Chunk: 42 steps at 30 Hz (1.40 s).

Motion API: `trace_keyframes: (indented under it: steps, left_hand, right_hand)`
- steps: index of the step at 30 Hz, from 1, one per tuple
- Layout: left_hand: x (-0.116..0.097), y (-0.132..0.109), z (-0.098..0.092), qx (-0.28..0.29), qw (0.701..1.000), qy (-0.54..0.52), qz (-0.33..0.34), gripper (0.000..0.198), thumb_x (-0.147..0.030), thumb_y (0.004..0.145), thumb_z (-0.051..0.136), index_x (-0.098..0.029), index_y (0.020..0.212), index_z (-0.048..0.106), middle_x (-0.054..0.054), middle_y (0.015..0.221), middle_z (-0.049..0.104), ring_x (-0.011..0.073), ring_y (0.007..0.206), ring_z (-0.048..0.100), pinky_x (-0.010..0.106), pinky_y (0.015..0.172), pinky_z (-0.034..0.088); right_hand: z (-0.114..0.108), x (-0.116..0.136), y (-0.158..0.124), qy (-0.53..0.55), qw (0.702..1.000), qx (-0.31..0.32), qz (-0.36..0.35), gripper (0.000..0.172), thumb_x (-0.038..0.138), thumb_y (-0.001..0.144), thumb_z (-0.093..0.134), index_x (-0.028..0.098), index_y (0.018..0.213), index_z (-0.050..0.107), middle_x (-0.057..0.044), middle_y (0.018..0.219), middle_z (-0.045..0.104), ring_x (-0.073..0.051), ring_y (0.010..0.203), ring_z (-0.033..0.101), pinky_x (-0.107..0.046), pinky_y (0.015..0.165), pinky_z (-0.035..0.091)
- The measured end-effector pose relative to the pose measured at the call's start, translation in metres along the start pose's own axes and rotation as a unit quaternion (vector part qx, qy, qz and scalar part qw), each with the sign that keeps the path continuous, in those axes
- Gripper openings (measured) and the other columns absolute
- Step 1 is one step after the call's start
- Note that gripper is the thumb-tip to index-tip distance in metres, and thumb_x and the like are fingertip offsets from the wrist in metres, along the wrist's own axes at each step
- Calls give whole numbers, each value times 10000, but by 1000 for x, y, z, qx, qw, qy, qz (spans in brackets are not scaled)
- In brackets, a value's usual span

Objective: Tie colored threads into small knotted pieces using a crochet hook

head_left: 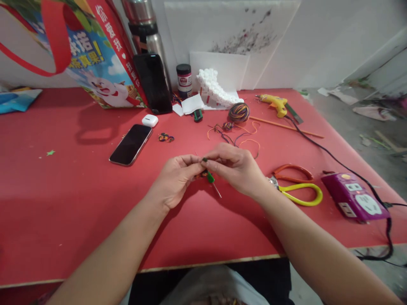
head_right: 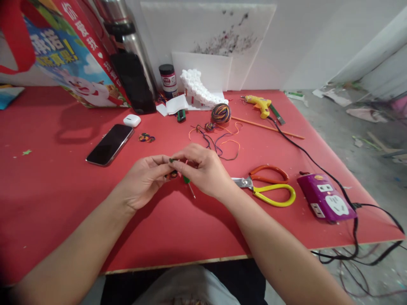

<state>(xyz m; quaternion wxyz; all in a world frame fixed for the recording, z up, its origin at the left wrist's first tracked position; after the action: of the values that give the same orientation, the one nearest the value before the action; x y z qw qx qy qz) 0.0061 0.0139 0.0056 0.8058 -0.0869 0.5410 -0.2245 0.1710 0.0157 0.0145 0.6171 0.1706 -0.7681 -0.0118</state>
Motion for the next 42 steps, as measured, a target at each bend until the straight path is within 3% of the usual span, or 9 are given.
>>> trace_keyframes:
  steps: [3,9,14,20,26,29,33,37,42]
  left_hand:
    - [1,0,1,5,1000,18,-4,275,-243,554,985,-141,711,784,24,721,723,112,684,619,247,676,448]
    - [-1,-2,3,10,999,35,-7,253,-246,567,980,-145,672,774,21,700,703,109,655,594,251,660,441]
    - [-3,-4,2,16,999,26,-10,258,-251,564,987,-145,681,783,22,703,713,107,667,613,239,674,464]
    - [-6,0,-1,15,1000,-11,-21,280,-268,574,991,-122,699,787,34,712,725,108,664,627,237,663,508]
    - [-10,3,-7,-6,999,-17,-27,330,-282,557,997,-102,740,789,32,699,715,105,646,619,238,646,533]
    - [-9,4,-8,-14,999,-9,-33,334,-286,545,991,-101,723,778,30,692,706,103,631,617,239,647,539]
    - [-7,6,-11,-31,999,0,-25,307,-295,545,970,-116,671,754,15,675,680,100,629,605,234,636,538]
    - [-9,9,-14,-60,998,20,-5,272,-293,550,940,-133,635,737,6,652,667,101,609,592,240,611,533]
    - [-10,11,-15,-80,992,86,45,201,-255,574,877,-133,626,727,12,604,656,82,568,568,205,570,476]
  right_hand:
    - [0,1,1,14,999,-47,10,290,453,869,770,211,713,741,-22,691,657,-159,680,565,-316,656,455]
    - [2,0,0,99,990,-60,86,391,559,793,814,187,714,721,44,541,508,-105,536,420,-288,537,354]
    - [1,-2,1,113,988,-56,93,407,564,792,822,181,705,713,50,540,514,-86,515,398,-271,517,338]
    - [-4,3,3,110,986,-11,123,493,659,860,720,172,934,726,5,700,655,-86,505,485,-263,505,389]
    - [-1,-3,-1,32,997,-23,68,315,408,869,774,147,1043,742,-41,799,729,-119,606,593,-262,570,455]
    - [0,-7,-2,-42,998,-44,6,153,296,919,700,155,941,754,-23,738,719,-112,575,577,-261,573,444]
    - [-1,-8,-2,-127,990,-41,-51,139,228,963,661,171,859,734,-3,679,694,-109,546,563,-263,586,435]
    - [1,-7,-5,-257,956,-24,-136,146,203,1000,614,182,910,728,-60,822,734,-169,725,663,-282,663,470]
    - [6,0,-12,-400,888,0,-226,258,130,1031,468,189,959,709,-129,1235,722,-187,859,689,-292,640,462]
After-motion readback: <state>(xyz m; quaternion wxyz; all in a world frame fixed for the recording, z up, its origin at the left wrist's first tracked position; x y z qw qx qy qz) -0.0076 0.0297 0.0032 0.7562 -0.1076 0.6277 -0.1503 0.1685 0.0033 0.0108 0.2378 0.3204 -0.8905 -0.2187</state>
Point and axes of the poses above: each hand's wrist, its own y-axis towards the middle knuckle, its own z-axis out of the palm, x = y × z, the point moved 2 cm from there along y, towards the middle knuckle
